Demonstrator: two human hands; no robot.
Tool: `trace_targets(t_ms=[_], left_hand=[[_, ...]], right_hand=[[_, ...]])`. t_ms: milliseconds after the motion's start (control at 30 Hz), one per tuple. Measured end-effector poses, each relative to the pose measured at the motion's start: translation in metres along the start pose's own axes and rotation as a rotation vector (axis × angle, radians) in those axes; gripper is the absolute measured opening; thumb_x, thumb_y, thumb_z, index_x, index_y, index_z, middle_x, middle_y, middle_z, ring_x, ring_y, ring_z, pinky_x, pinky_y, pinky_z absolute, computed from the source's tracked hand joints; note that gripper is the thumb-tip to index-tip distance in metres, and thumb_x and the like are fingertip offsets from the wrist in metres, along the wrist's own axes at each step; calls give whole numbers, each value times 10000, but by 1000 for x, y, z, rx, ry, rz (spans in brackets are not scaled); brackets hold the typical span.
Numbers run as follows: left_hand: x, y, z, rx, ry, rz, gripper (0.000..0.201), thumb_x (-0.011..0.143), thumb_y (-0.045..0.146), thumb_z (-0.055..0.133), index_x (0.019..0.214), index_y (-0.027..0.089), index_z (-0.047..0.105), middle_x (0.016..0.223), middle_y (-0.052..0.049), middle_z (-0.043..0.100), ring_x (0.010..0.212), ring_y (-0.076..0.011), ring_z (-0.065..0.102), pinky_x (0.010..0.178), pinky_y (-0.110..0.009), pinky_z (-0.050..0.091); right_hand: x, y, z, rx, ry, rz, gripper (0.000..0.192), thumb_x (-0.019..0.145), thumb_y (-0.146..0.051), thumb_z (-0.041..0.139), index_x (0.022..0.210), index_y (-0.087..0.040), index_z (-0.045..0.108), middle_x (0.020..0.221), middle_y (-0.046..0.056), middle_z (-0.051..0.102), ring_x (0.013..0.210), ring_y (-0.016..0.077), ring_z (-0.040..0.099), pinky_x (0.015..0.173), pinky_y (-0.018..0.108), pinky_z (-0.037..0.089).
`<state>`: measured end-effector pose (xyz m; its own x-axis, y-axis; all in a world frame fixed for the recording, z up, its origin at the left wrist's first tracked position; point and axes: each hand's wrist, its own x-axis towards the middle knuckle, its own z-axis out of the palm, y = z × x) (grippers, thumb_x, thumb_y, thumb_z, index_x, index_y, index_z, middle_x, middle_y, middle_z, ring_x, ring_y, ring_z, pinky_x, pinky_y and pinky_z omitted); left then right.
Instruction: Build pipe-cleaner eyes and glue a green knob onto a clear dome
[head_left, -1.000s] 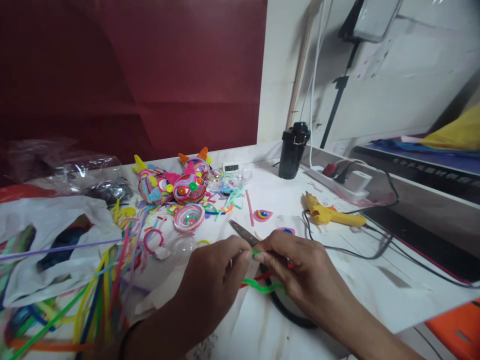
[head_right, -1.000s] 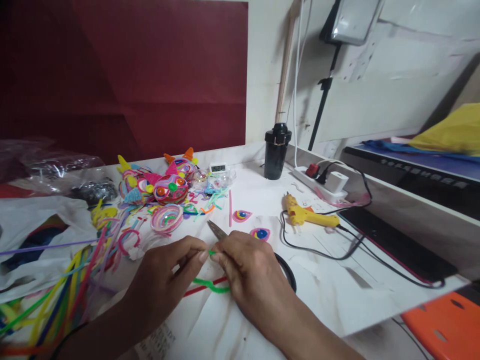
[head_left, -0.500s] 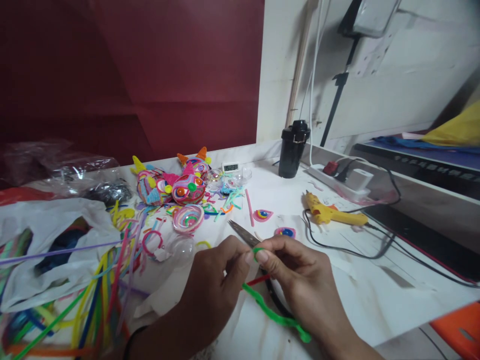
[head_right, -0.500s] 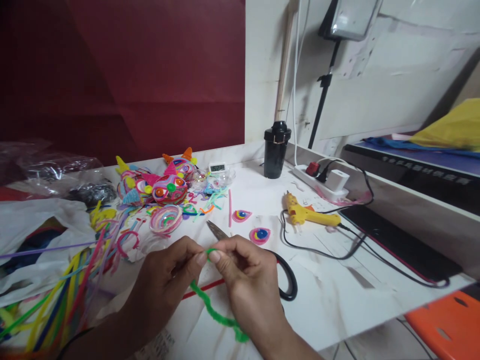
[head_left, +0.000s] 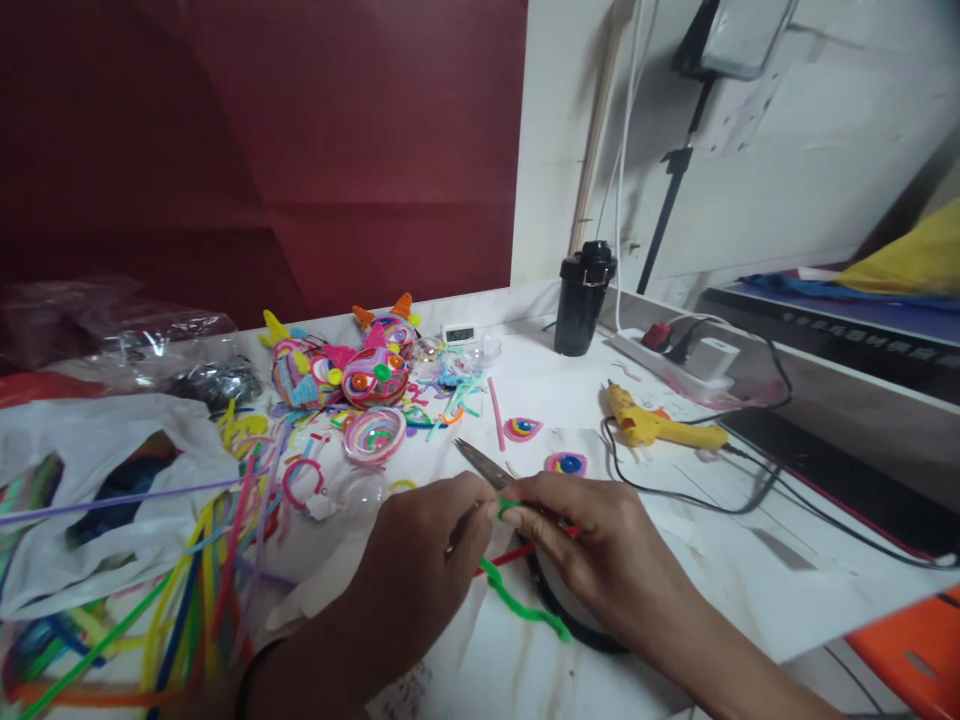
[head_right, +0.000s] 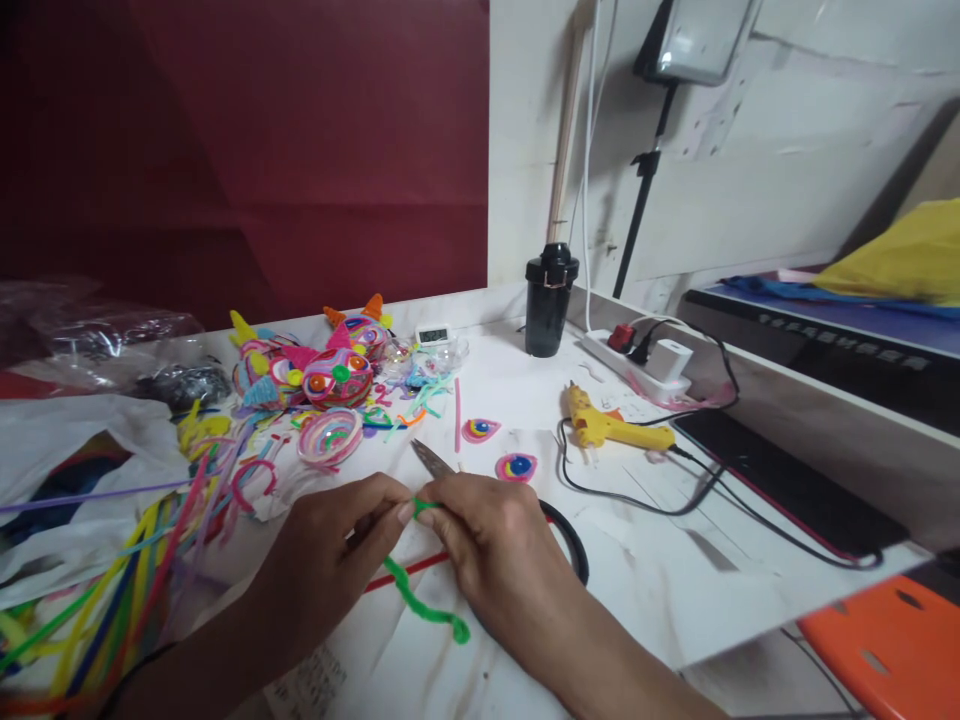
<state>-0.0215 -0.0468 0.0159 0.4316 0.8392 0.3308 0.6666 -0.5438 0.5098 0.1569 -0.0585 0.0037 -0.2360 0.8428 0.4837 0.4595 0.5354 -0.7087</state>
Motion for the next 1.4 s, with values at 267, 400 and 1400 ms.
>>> trace_targets(t_ms=[267,400,1400], left_hand=[[0,0,1,-127,32,-32,189,914,270,472,763,199,560,562,78,480,496,-86,456,498,-211,306],[-1,-1,5,-162,21,-64,221,925,301,449,747,199,528,565,75,463,502,-92,442,494,-220,297],[3,-3,6,-498,-94,-259,206,881,328,510,728,196,548,552,82,410,526,-93,362,486,-225,263]], right_hand=[[-1,3,8,148,39,174,167,863,-263,580,742,-207,681,604,-19,632,544,123,538,516,233,399],[-4,5,18,366,139,323,170,810,-323,643,716,-191,692,615,1,643,561,128,518,513,241,396],[2,7,11,647,-28,559,423,616,-545,792,702,-146,680,506,-34,526,442,58,356,425,211,241]])
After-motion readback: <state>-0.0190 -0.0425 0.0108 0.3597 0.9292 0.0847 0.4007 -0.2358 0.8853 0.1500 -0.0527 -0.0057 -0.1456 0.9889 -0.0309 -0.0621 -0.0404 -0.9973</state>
